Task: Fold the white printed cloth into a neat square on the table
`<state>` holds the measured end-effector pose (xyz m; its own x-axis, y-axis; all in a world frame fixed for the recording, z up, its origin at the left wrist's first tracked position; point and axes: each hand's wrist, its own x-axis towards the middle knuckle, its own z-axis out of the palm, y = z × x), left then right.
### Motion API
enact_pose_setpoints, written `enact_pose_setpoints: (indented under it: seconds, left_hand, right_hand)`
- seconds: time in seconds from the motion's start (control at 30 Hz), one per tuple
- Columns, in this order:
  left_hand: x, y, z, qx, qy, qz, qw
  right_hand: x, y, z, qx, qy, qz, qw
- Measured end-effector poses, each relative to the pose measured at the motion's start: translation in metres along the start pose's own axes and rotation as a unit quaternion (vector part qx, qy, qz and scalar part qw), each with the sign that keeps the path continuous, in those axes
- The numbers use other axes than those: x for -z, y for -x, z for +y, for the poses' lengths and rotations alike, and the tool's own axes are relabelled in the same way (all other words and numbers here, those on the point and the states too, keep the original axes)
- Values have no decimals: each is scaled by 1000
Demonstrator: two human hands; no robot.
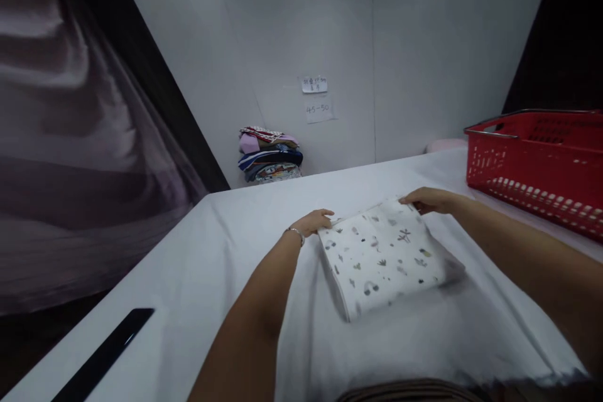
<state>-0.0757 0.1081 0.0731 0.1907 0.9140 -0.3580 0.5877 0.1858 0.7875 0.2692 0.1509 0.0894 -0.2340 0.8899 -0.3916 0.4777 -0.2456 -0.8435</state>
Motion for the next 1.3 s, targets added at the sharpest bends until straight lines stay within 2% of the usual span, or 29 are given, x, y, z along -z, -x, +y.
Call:
enact_pose_setpoints:
  seconds: [0.13,0.2,0.27,0.33,0.4,0.43,0.53,0.63,0.87,0.97,1.13,1.3]
  left_hand:
    - [-11,-23,-23,-2,-15,51,999]
    - [-12,-23,-31,-20,-16,67,997]
    - [-12,-20,-37,-51,-24,98,994]
    - [-13,-13,-42,-103,-48,140,984]
    - [-16,-7,-45,-160,-92,164,969]
    - [-18,-3,-46,-178,-115,166,963]
    - [-26,4,-44,-186,-166,164,954]
    - [-32,8,-40,-168,-193,175,951]
    - [-34,10,-37,-127,-236,203,942]
    - [-33,10,-39,-97,-209,212,950]
    - [-33,5,-43,-151,-166,223,949]
    - [-36,-5,-50,-81,-127,245,958]
  right_hand:
    - [-14,-43,26,-66,9,-13,998]
    - [-11,-51,36,-77,33,-30,996]
    - [-7,-55,41,-65,81,-18,994]
    - [-7,-57,42,-7,148,55,987]
    - [-15,-57,39,106,211,126,963]
    - [-21,-57,37,170,237,138,947]
    - [-45,-55,32,324,302,64,894]
    - [-62,-55,28,385,358,32,850]
    - [-67,-60,28,453,401,60,794]
    - [-69,-59,33,460,391,85,793]
    - [-71,-58,37,430,357,110,822]
    - [-73,-60,33,357,341,93,865]
